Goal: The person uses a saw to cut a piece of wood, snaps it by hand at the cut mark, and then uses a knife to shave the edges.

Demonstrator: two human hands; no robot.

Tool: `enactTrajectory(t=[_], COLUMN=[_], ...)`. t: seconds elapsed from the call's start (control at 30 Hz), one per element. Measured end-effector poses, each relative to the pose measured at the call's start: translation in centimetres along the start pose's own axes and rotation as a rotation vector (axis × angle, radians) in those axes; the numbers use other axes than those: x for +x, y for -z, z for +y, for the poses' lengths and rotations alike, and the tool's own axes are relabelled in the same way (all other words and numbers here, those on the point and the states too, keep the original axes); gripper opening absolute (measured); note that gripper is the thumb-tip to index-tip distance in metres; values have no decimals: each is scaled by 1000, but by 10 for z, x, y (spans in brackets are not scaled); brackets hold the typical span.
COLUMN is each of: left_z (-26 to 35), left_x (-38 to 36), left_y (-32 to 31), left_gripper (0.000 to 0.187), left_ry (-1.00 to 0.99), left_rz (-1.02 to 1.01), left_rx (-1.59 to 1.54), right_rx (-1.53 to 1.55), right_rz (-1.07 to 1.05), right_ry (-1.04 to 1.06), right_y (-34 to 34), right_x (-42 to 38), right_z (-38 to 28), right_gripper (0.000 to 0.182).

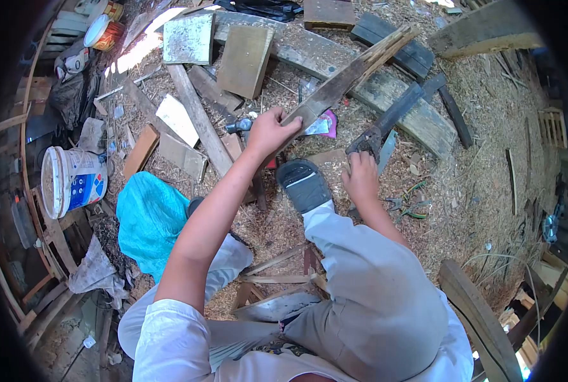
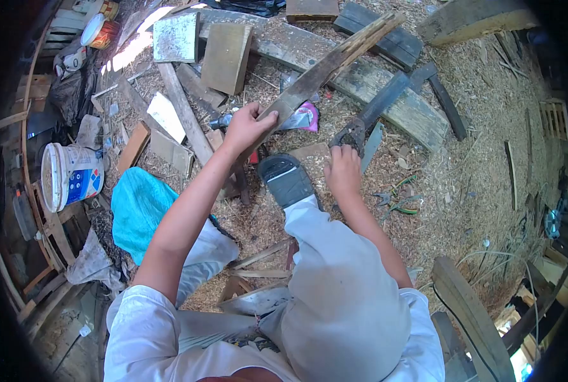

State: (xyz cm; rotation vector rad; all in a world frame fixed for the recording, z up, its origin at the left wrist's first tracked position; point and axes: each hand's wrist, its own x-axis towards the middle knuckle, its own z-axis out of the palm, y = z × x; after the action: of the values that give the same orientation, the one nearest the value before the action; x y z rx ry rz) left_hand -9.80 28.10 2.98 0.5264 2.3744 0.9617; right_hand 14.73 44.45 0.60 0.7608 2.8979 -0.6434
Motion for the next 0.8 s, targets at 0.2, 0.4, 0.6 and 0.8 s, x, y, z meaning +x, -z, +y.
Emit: enactTrajectory(t=[0.2,0.4,0.6,0.8], left_z=[19,9,-12,10], left_x=[-14,-11,-9,3], left_y=[22,5,-25,-11], left_gripper=[36,31,41,46], left_ry=[-244,-571,-509,-343], left_rz=[76,289,290,168], left_rx=[176,408,339,401], right_rx=[55,139,215,778], right_rz=[131,132,289,456], right_ry=[-21,-66,-159,-483], right_y=[-8,-11,-7,55], right_x=[5,9,1,-24], right_z=[8,12,12,-8], right_gripper=[58,62,54,37])
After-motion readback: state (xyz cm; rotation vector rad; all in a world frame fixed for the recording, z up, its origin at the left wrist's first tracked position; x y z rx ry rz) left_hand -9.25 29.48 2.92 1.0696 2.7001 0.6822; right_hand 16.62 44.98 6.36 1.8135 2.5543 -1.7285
